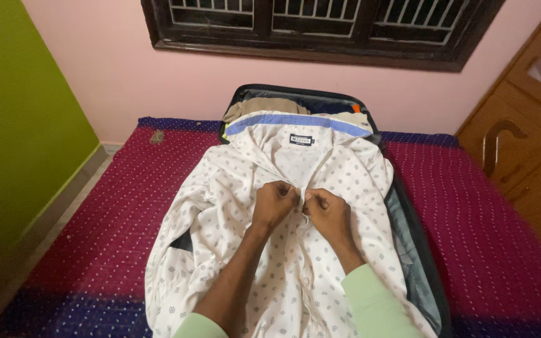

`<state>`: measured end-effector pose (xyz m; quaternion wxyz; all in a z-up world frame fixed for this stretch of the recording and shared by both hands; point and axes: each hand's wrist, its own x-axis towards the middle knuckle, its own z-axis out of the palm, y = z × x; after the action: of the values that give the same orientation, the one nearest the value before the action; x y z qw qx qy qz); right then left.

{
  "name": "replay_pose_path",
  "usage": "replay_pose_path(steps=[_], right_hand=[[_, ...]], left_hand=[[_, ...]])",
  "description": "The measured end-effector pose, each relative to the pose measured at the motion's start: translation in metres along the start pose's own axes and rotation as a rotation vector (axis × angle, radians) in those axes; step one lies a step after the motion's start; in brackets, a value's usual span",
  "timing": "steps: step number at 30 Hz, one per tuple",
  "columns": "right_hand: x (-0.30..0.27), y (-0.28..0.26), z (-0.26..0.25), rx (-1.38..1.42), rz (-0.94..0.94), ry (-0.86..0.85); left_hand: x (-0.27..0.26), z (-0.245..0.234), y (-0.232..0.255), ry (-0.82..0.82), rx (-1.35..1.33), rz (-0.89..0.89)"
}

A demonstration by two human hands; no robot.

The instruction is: The person folds a denim shirt and places it into an open suitcase on a bed. They then pick up a white patterned shirt and fasten the buttons by hand while sitting.

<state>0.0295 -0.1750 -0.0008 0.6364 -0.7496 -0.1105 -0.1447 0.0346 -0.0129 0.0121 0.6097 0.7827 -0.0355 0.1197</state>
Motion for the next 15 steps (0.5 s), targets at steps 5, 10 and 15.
replay_pose_path(steps=[5, 10, 15], right_hand=[[0.000, -0.007, -0.001, -0.016, 0.062, -0.019], [-0.006, -0.017, 0.008, -0.328, -0.006, 0.138], [-0.009, -0.024, 0.012, -0.388, -0.249, 0.171]], left_hand=[[0.002, -0.002, 0.005, -0.050, 0.052, 0.033], [-0.006, -0.002, 0.023, -0.062, 0.193, 0.018], [-0.008, 0.007, 0.025, 0.033, 0.147, -0.047]])
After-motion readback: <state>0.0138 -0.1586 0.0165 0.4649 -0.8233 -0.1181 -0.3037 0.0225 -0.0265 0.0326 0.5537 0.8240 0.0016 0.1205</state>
